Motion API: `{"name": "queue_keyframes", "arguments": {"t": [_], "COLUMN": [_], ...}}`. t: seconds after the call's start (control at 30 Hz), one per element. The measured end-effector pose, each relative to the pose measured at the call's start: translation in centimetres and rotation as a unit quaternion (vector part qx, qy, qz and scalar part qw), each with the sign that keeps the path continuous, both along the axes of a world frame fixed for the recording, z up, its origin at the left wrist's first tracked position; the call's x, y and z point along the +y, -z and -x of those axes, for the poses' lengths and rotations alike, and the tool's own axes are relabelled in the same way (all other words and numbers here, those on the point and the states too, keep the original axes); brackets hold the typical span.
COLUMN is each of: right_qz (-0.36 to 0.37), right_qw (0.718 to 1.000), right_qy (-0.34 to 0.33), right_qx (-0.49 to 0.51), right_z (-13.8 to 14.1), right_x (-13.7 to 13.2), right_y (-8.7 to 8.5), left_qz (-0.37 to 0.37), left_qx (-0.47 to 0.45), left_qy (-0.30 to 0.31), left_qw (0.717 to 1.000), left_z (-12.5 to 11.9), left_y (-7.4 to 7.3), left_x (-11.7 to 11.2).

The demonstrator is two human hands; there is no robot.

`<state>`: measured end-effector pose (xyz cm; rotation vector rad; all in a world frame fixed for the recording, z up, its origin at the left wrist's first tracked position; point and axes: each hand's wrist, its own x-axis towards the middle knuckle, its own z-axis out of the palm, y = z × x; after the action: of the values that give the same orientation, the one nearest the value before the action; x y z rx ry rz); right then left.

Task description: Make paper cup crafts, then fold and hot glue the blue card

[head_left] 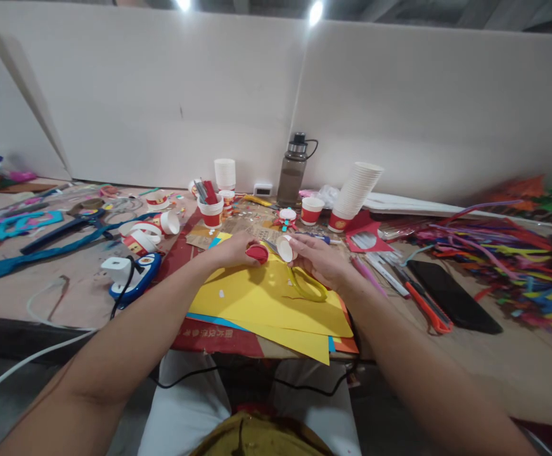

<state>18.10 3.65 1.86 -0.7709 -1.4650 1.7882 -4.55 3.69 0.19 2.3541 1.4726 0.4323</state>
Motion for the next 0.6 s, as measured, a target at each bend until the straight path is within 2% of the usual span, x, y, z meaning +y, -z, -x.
{"name": "queue_keyframes", "arguments": {"t": [0.27, 0.6], "right_qz": [0.035, 0.041], "right_qw": [0.999, 0.998], "right_qy": [0.027, 0.018], "right_qx": [-0.019, -0.033], "right_z": [0.2, 0.4], "right_x": [-0.1, -0.7], "right_y": [0.4, 0.2], "left_qz": [0.005, 0.004], "left_qx": [-0.029, -0.041], "left_qy": [-0.064, -0.100], "left_qw": [0.998, 0.994], "left_z": [-0.2, 0.3], "left_y": [-1.2, -2.0], "left_x": [-0.8, -0.9]}}
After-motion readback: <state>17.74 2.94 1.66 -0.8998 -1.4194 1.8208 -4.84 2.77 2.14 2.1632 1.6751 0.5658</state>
